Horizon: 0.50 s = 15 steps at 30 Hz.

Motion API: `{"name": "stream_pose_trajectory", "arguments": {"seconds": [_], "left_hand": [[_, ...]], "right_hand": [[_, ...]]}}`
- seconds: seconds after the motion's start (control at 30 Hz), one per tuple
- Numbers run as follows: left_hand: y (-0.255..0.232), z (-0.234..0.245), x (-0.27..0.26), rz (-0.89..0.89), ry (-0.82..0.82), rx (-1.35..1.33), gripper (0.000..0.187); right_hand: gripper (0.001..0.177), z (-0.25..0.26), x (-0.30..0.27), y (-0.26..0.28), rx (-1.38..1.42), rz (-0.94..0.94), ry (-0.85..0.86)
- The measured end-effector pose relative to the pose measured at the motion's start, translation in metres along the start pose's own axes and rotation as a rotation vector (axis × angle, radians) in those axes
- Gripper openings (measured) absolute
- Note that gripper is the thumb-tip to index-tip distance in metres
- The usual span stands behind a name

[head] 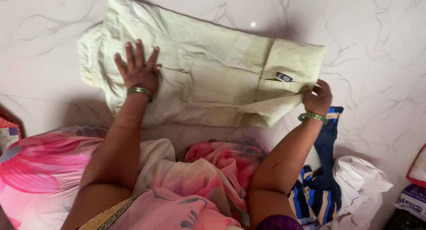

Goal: The person buttons a long-sleeved shirt, lays it flat on the floor, and folds the sides and sleeves inward before placing it into a bag.

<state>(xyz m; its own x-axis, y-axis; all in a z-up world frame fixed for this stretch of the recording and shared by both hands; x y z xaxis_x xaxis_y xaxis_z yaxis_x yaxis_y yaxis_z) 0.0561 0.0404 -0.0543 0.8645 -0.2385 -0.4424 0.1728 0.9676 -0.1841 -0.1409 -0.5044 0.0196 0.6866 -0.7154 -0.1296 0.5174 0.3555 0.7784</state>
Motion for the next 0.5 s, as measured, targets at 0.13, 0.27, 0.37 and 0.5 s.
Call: {"name": "stream_pose_trajectory", "arguments": {"seconds": [0.13,0.27,0.37,0.5], "left_hand": [[0.008,0.014,0.002,0.134,-0.123,-0.002,0.065],[-0.024,0.013,0.0,0.05,-0.189,-0.114,0.073],[-0.043,-0.004,-0.008,-0.102,-0.137,-0.169,0.069],[-0.033,-0.013,-0.002,-0.067,-0.123,-0.184,0.062]], "right_hand": [[0.054,0.06,0.003,-0.054,-0.627,0.184,-0.704],[0.031,0.007,0.0,-0.018,-0.303,0.241,-0.24],[0.071,-0.064,-0.019,0.036,-0.461,-0.012,0.148],[0.132,-0.131,-0.057,0.08,-0.684,-0.157,0.448]]}}
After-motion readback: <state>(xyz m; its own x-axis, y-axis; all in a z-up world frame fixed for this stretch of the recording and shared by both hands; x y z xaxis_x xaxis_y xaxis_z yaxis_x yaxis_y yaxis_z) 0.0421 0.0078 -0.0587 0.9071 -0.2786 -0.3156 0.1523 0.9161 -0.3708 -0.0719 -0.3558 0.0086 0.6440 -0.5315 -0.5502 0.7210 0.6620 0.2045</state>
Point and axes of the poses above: each hand's wrist, its own x-axis towards the middle knuckle, its own z-axis out of the back of the hand, y = z × x, the point moved 2 cm from there along x, towards the middle knuckle, and after that the axes turned 8 degrees about y, right-handed, at the moved point
